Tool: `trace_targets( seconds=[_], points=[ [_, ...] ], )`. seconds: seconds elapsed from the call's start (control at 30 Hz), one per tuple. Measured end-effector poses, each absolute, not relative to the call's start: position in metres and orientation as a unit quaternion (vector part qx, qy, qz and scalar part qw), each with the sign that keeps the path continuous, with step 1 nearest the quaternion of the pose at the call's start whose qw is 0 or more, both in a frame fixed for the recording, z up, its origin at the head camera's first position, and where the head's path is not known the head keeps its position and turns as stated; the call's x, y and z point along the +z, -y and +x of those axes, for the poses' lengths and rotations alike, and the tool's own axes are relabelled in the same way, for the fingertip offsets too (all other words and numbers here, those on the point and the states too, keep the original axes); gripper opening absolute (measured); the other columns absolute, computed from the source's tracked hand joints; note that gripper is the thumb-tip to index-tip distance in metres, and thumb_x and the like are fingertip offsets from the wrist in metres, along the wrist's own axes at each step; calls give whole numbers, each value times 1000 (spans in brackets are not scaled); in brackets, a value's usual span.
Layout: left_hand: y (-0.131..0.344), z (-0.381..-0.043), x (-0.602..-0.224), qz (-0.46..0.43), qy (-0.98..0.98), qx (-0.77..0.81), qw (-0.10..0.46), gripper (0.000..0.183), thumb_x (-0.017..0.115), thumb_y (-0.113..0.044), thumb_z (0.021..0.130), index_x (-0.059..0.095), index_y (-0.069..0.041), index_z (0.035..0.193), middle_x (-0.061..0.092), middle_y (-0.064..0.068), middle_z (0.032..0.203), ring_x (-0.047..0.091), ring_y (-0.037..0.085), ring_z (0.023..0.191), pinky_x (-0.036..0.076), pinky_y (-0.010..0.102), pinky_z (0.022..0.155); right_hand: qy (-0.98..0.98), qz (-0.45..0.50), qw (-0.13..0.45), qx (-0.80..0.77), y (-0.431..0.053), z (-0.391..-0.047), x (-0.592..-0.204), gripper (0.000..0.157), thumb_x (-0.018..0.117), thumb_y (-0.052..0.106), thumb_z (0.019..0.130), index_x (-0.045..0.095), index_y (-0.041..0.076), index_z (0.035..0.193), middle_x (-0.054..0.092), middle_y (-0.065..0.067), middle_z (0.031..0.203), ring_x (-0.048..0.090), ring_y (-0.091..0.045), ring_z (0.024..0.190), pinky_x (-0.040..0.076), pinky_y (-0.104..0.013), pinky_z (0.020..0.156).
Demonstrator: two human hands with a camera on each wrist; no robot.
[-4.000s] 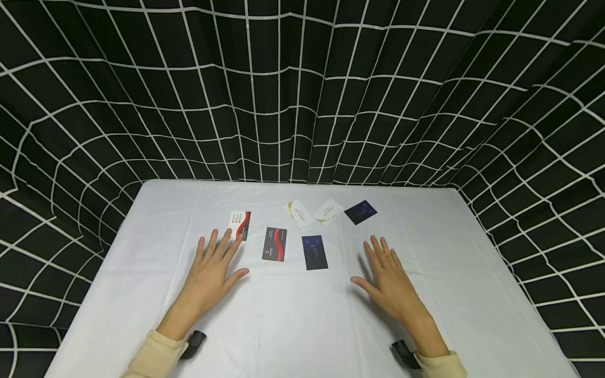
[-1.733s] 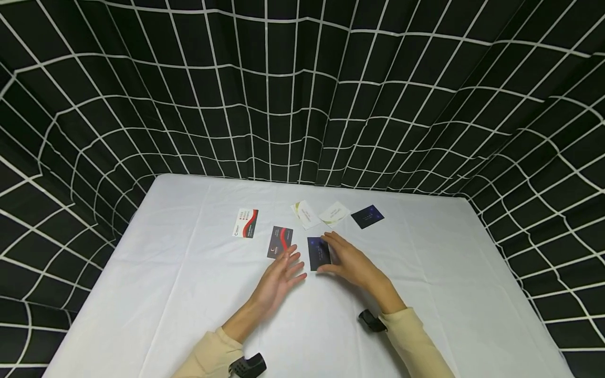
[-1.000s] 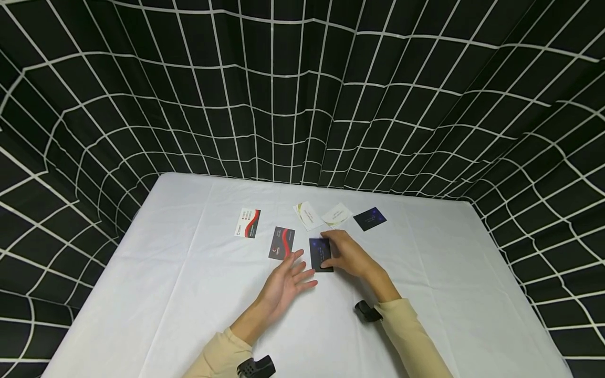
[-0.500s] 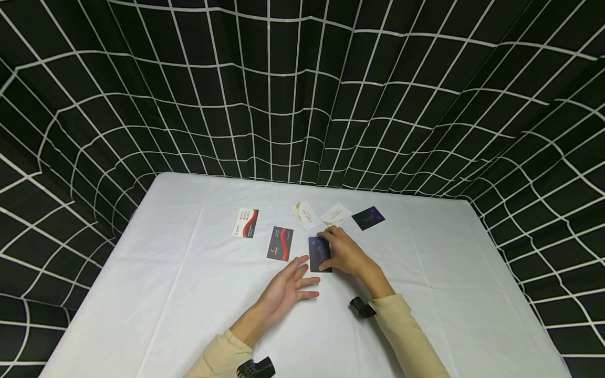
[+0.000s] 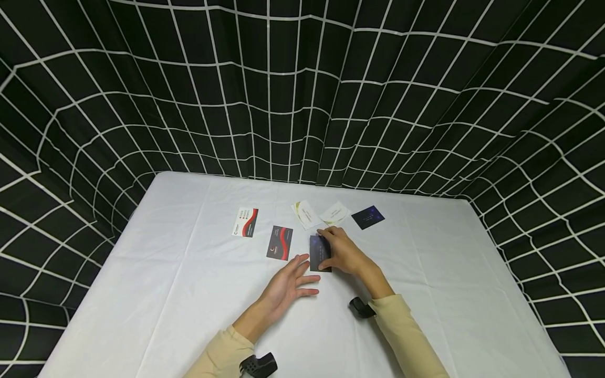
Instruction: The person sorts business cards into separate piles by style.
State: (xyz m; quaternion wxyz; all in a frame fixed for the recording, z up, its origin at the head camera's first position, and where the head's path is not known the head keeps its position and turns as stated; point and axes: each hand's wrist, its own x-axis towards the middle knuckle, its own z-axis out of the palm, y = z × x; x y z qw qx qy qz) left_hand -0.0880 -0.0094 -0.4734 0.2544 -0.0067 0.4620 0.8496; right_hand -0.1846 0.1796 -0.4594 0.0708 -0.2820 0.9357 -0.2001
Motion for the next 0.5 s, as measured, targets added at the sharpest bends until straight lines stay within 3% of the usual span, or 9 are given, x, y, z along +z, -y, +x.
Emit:
trace_targets(
  seconds=[0.2,0.33,0.5],
  points=[
    [9,-88,-474,-5,-484,838,254,64,30,-37,107,10,2,155,6,22,161,41,44,133,50,45,95,-931,-299,46,-205,-178,-188,-460,75,92,17,66,58,-3,130,55,-13,118,52,-28,110,46,-43,97],
    [9,-88,-474,-8,-494,833,249,66,31,-37,107,11,3,154,10,22,161,49,42,126,52,43,93,-924,-299,25,-236,-180,-189,-464,64,90,14,67,62,1,123,57,-9,114,56,-23,103,49,-41,93],
    [8,-89,-478,-16,-499,831,244,65,34,-35,106,13,4,153,17,23,159,61,33,112,54,40,88,-911,-274,-3,-309,-185,-189,-472,34,79,7,81,67,3,112,64,-6,106,61,-18,94,51,-37,83]
  ],
)
